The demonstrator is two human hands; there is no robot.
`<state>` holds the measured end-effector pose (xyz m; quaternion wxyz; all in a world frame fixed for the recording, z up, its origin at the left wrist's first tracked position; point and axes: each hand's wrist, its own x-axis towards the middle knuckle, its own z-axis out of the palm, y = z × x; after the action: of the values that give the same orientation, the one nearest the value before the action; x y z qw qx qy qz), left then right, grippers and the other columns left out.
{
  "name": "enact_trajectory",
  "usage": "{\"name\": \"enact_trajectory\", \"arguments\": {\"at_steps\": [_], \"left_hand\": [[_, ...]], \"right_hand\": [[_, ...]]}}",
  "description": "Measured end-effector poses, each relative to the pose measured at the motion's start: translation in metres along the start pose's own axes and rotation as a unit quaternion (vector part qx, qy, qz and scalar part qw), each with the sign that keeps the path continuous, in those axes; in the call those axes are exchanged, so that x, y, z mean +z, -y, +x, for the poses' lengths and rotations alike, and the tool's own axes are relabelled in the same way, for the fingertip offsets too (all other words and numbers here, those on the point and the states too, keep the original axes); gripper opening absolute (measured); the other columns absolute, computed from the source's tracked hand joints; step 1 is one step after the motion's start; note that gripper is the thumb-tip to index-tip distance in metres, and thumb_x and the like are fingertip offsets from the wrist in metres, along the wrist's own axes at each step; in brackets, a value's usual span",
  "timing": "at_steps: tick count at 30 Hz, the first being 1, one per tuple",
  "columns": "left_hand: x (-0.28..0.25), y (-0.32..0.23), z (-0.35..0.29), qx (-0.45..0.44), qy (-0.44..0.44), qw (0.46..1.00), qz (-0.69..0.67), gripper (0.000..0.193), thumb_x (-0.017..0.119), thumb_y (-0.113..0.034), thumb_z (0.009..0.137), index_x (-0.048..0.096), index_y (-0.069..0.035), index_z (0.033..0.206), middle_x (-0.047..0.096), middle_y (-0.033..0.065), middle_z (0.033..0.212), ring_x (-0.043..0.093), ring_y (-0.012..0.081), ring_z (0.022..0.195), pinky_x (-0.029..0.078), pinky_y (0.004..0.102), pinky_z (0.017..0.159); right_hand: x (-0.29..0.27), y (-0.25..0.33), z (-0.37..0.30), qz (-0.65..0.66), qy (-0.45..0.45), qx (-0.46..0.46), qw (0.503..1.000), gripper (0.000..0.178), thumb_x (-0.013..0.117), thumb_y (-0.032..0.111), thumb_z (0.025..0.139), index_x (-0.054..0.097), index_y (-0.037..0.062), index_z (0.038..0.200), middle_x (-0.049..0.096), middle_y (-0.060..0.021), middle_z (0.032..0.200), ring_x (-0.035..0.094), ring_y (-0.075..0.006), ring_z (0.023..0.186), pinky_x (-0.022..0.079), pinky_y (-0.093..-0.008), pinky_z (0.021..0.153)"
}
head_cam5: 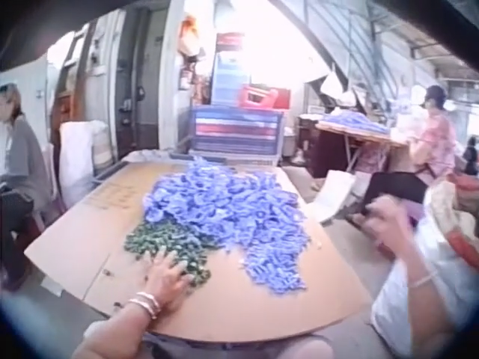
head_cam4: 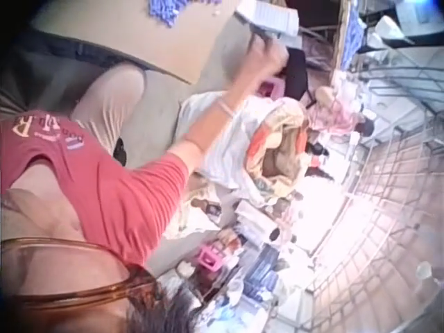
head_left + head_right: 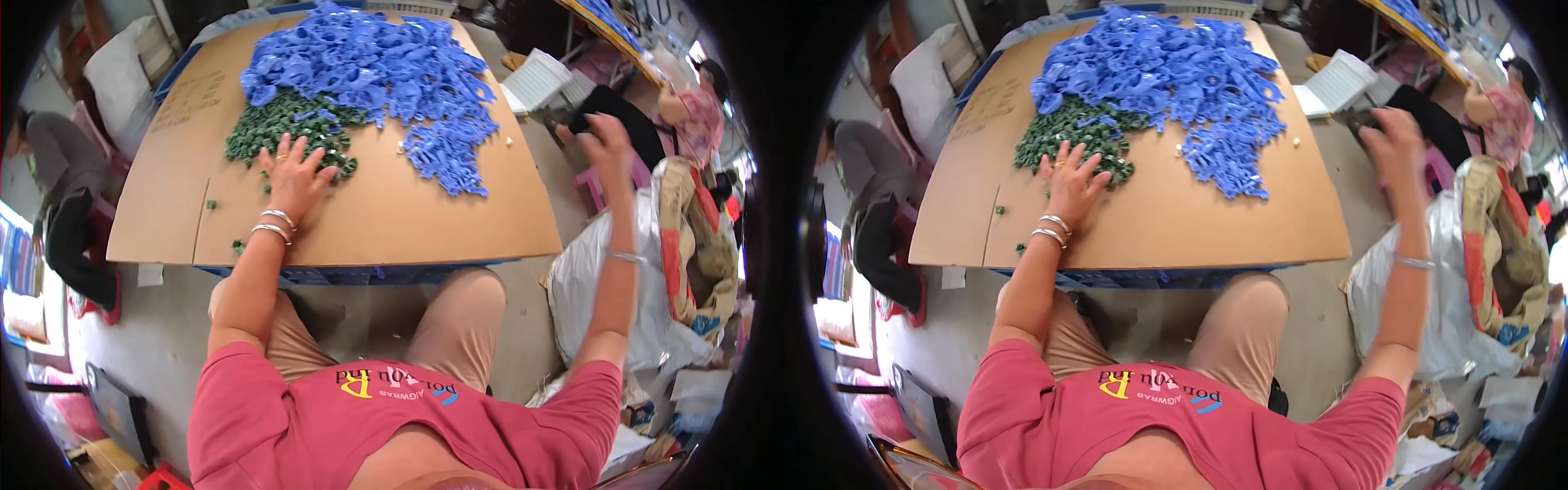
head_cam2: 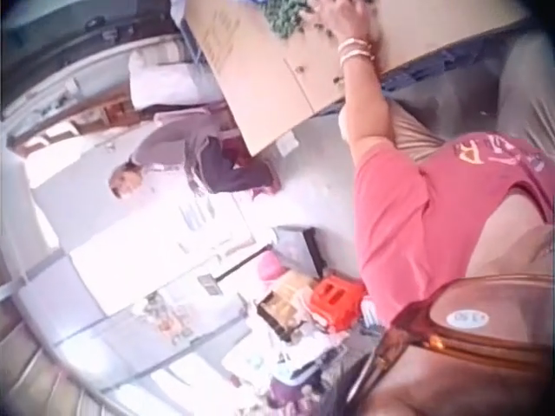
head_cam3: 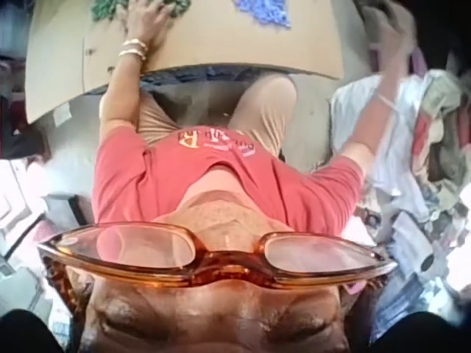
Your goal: Sorting green and blue plastic toy components on a cardboard sheet in a workshop.
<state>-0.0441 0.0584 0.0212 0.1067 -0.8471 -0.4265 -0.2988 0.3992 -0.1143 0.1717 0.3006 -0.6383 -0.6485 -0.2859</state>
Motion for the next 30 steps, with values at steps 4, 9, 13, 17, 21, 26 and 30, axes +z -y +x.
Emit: {"name": "enact_trajectory", "arguments": {"at_steps": [4, 9, 13, 17, 21, 26, 30], "left_hand": [[0.004, -0.014, 0.013, 0.024, -0.023, 0.999, -0.033, 0.036, 0.053, -0.043, 0.077, 0.062, -0.012, 0.095, 0.05, 0.0149, 0.114, 0.036, 0.0351, 0.116, 0.011, 0.0608, 0.093], [-0.004, -0.014, 0.019, -0.004, -0.04, 0.996, -0.079, 0.032, 0.055, -0.037, 0.078, 0.062, -0.01, 0.094, 0.05, 0.0162, 0.114, 0.037, 0.0359, 0.115, 0.011, 0.0585, 0.094], [-0.013, -0.006, 0.019, -0.036, -0.045, 0.994, -0.096, 0.031, 0.057, -0.035, 0.077, 0.062, -0.01, 0.095, 0.05, 0.0168, 0.114, 0.036, 0.036, 0.116, 0.011, 0.0582, 0.095], [-0.015, 0.004, 0.012, -0.057, -0.034, 0.992, -0.104, 0.031, 0.058, -0.034, 0.076, 0.062, -0.01, 0.095, 0.049, 0.0171, 0.115, 0.035, 0.0356, 0.116, 0.011, 0.0573, 0.096], [-0.009, 0.016, 0.012, -0.056, -0.049, 0.991, -0.115, 0.029, 0.06, -0.03, 0.074, 0.06, -0.009, 0.094, 0.05, 0.0175, 0.112, 0.036, 0.0362, 0.115, 0.013, 0.06, 0.094], [-0.005, 0.016, 0.014, -0.059, -0.05, 0.99, -0.119, 0.027, 0.06, -0.028, 0.074, 0.061, -0.009, 0.094, 0.05, 0.0171, 0.112, 0.036, 0.0356, 0.114, 0.013, 0.0599, 0.094], [-0.003, 0.012, 0.02, -0.059, -0.067, 0.989, -0.118, 0.027, 0.06, -0.028, 0.075, 0.061, -0.009, 0.094, 0.049, 0.0161, 0.114, 0.037, 0.0347, 0.114, 0.013, 0.0595, 0.094]], "right_hand": [[0.119, 0.112, 0.048, 0.053, 0.054, -0.144, 0.987, 0.051, 0.07, 0.023, 0.063, 0.054, 0.0173, 0.111, 0.047, -0.0127, 0.12, 0.041, -0.0326, 0.114, 0.035, -0.041, 0.091], [0.232, 0.196, 0.115, -0.059, 0.251, -0.148, 0.955, 0.066, 0.055, 0.004, 0.072, 0.035, 0.0338, 0.127, 0.019, -0.004, 0.14, 0.013, -0.0286, 0.13, 0.02, -0.0583, 0.096], [0.28, 0.21, 0.145, -0.109, 0.302, -0.189, 0.928, 0.081, 0.048, -0.008, 0.072, 0.024, 0.0449, 0.129, 0.009, 0.0004, 0.143, 0.007, -0.0293, 0.131, 0.019, -0.0626, 0.096], [0.302, 0.215, 0.155, -0.116, 0.373, -0.225, 0.893, 0.079, 0.053, -0.008, 0.069, 0.03, 0.0403, 0.127, 0.003, 0.0014, 0.143, 0.023, -0.032, 0.126, 0.042, -0.0491, 0.086], [0.309, 0.196, 0.16, -0.031, 0.335, -0.257, 0.906, 0.048, 0.054, -0.005, 0.068, 0.051, 0.0223, 0.107, 0.018, -0.0015, 0.137, 0.035, -0.0315, 0.117, 0.046, -0.0392, 0.083], [0.306, 0.179, 0.153, 0.072, 0.212, -0.215, 0.951, 0.044, 0.057, -0.003, 0.061, 0.055, 0.0164, 0.1, 0.031, -0.0045, 0.132, 0.04, -0.0306, 0.112, 0.043, -0.0365, 0.087], [0.296, 0.16, 0.156, 0.212, 0.104, -0.133, 0.963, 0.051, 0.061, -0.002, 0.054, 0.054, 0.0077, 0.103, 0.037, -0.0091, 0.128, 0.037, -0.031, 0.116, 0.037, -0.0329, 0.092]]}}
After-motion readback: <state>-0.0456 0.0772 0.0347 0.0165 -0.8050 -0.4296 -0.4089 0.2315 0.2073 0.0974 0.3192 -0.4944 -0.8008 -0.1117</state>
